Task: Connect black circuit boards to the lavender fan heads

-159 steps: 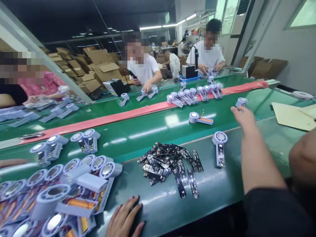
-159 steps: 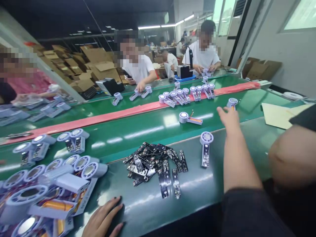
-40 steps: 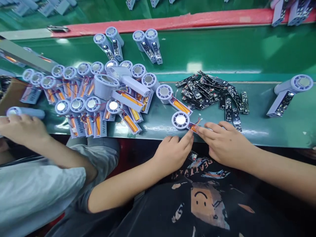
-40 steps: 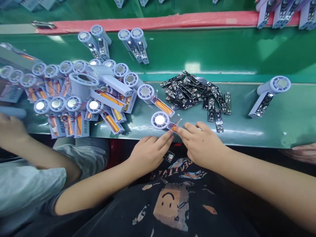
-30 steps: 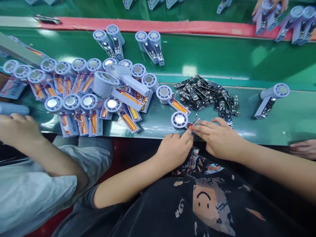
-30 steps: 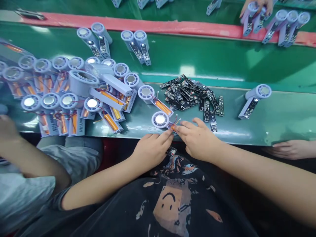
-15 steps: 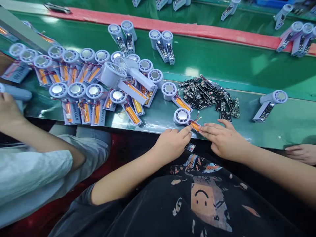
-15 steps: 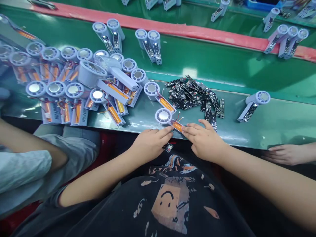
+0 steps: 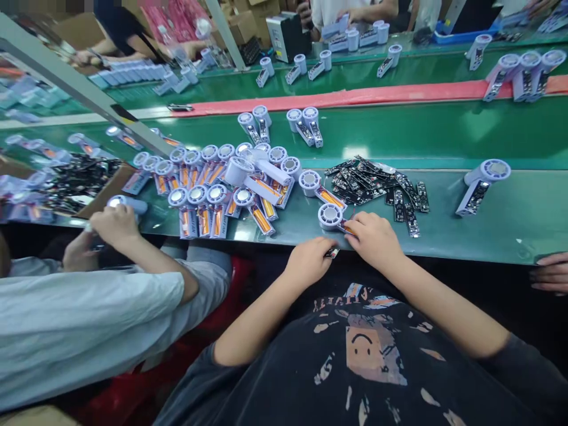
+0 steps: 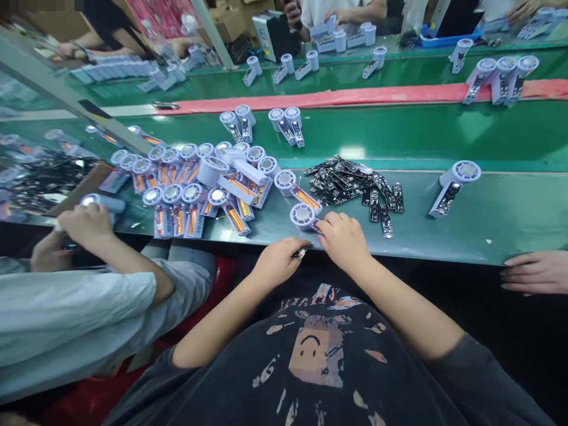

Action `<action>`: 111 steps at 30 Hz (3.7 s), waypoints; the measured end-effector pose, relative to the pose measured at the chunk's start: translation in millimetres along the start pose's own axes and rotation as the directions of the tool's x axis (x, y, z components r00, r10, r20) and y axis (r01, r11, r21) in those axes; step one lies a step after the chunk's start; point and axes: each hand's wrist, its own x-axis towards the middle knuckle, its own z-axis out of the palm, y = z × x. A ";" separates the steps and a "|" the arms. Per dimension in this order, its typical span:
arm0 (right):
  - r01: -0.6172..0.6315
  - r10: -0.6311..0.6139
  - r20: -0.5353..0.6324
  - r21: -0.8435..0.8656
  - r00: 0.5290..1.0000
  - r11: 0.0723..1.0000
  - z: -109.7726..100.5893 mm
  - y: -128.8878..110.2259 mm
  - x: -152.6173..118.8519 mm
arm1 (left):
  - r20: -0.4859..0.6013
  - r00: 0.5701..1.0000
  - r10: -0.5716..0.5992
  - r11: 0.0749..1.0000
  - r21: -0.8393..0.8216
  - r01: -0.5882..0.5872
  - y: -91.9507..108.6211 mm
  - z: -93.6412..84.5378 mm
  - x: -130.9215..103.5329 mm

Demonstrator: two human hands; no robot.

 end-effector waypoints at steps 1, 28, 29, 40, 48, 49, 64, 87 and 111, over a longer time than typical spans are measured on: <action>0.004 -0.004 -0.011 0.027 1.000 1.000 3.0 1.7 1.1 | -0.022 1.000 -0.021 1.000 -0.023 0.020 0.4 3.4 0.4; 0.294 -0.278 -0.093 0.294 0.956 0.910 23.8 23.4 -31.6 | -0.049 0.993 -0.105 0.938 -0.337 0.083 3.5 -0.6 26.7; 0.292 -0.276 -0.097 0.322 0.956 0.901 22.9 24.9 -31.9 | -0.073 0.994 -0.076 0.944 -0.327 0.048 1.7 -0.9 26.2; 0.083 0.009 -0.267 0.331 0.964 0.940 21.7 4.0 -19.1 | -0.177 0.958 -0.224 0.821 -0.564 0.088 -10.0 5.8 23.9; 0.040 0.004 -0.237 0.182 0.972 0.982 40.1 -13.8 -3.4 | -0.072 0.970 -0.231 0.680 -0.726 0.107 -31.0 5.7 17.3; 0.051 -0.006 -0.243 0.182 0.970 0.982 41.7 -12.9 -3.5 | -0.084 0.969 -0.231 0.679 -0.728 0.098 -32.1 6.6 15.6; -0.111 0.159 -0.138 0.301 0.978 0.947 47.5 -16.7 -0.9 | -0.185 0.972 -0.145 0.785 -0.619 -0.001 -45.0 -5.1 7.7; -0.006 0.084 -0.172 0.411 0.981 0.912 49.1 -9.0 1.7 | -0.213 0.975 -0.064 0.831 -0.552 -0.066 -28.9 -0.6 13.4; 0.109 -0.079 -0.314 0.078 0.946 0.991 41.8 -35.7 10.1 | -0.225 0.973 -0.055 0.998 -0.042 0.047 -21.7 -18.8 -17.6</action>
